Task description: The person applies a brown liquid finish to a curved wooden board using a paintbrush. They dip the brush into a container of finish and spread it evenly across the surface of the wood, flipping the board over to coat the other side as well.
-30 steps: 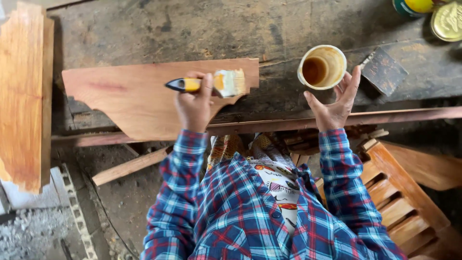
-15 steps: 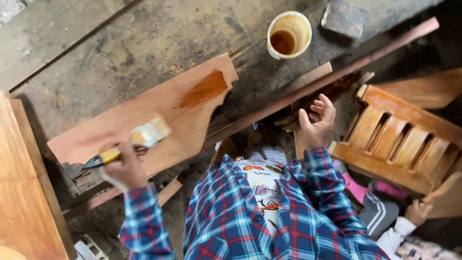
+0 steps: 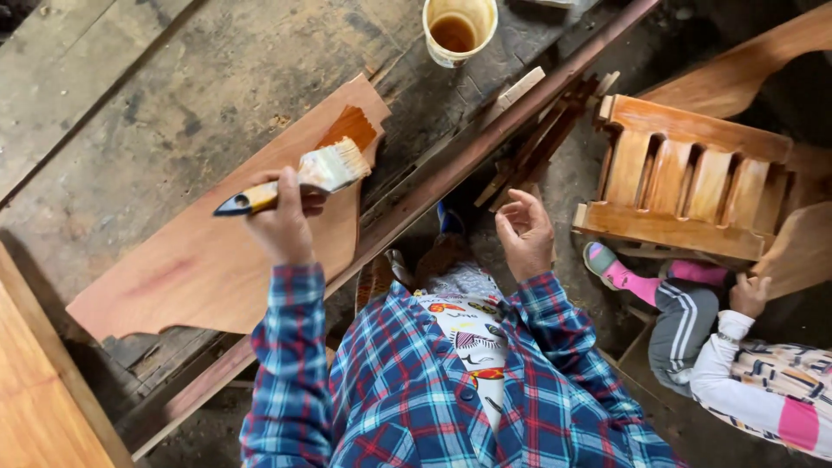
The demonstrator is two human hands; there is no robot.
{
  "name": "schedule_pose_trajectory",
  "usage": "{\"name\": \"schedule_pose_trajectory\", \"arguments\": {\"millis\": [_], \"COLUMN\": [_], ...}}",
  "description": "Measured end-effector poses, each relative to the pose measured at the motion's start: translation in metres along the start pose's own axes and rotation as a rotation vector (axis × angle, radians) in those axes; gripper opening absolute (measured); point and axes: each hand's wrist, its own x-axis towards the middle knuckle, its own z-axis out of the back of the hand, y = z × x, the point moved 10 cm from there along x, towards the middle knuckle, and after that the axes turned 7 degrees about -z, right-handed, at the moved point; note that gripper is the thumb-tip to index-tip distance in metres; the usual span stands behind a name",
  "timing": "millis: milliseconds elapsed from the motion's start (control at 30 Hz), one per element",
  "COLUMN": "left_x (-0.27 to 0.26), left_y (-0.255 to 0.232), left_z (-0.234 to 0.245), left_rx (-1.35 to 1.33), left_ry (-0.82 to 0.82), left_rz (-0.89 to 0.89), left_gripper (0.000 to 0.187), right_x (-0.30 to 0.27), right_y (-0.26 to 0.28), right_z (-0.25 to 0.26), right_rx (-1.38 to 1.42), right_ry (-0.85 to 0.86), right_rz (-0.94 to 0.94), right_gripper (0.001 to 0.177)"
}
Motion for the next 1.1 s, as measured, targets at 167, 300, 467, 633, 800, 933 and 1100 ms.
{"name": "schedule_pose_trajectory", "arguments": {"millis": [167,300,467,633,800,933,1100], "left_x": [-0.013,-0.028,-0.044,-0.023,0.014,0.019,-0.003], "left_y": [0.003,-0.019,-0.080,-0.059,-0.014,-0.021,-0.002], "left_z": [0.029,0.122,0.167,0.093,0.021,0.004,0.078], "left_rx": [0.122,0.139,0.552,0.211,0.128,0.142,0.362], "left_ry": [-0.048,-0.231,-0.259,-0.282,-0.285,-0.251,-0.334], "left_rz": [-0.063,-0.095,-0.314,-0.138,-0.182,-0.177,-0.369], "left_gripper": [0.019,0.021,0.013,0.017,0.007,0.016,0.013], "right_x": [0.004,0.021,0.028,0.045,0.061,0.078,0.091], "right_y": [0.002,0.009,0.055,0.041,0.010,0.008,0.010], "right_z": [-0.001,-0.016,-0.039,-0.038,-0.042,-0.034,-0.046], "right_rx": [-0.033,-0.029,-0.121,-0.104,-0.044,-0.091,-0.077], "right_ry": [0.055,0.105,0.225,0.238,0.308,0.312,0.363], "right_rz": [-0.028,-0.008,-0.020,0.014,0.009,0.039,0.032], "right_gripper": [0.048,0.046,0.034,0.043,0.042,0.041,0.042]}}
